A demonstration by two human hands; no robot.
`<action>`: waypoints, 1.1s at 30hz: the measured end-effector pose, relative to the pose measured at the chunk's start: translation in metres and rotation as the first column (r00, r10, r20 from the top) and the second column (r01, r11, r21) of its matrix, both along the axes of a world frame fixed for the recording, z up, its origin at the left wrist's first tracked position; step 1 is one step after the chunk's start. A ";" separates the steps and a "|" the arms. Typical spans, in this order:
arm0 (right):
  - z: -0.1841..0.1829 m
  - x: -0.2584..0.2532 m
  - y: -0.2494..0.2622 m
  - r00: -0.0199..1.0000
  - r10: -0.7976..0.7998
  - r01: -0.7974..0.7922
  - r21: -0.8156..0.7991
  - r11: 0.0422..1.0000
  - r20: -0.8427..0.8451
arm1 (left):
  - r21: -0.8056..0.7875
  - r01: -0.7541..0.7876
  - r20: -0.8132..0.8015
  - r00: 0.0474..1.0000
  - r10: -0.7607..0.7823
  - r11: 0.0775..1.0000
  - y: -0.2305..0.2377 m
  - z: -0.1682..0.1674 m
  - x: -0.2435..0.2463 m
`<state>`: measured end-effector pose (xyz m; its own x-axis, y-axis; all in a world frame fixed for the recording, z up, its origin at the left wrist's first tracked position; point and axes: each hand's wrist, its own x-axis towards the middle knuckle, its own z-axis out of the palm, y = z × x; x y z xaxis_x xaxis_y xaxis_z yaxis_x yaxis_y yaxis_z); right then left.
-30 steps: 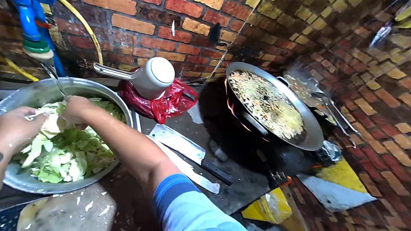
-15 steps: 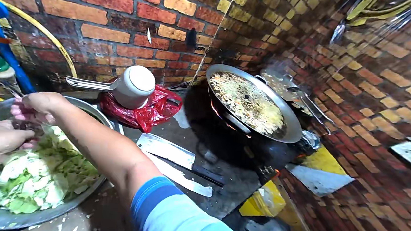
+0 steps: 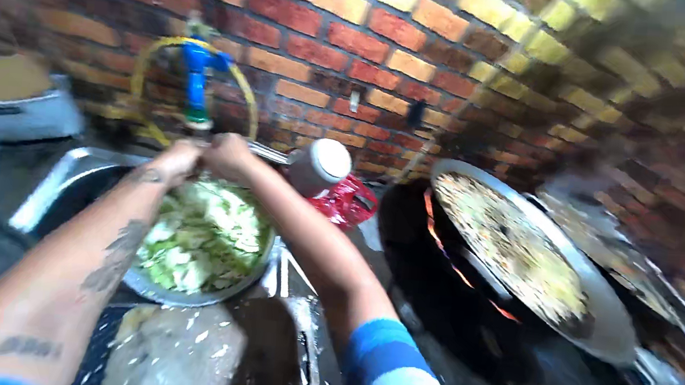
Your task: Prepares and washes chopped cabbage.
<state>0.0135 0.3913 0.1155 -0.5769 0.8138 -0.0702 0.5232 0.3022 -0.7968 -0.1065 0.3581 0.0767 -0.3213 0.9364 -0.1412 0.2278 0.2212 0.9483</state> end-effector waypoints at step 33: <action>-0.061 0.019 -0.053 0.889 0.161 -0.242 0.140 0.960 0.429 | 0.222 0.023 -0.882 0.431 0.191 0.975 0.038 0.152 0.031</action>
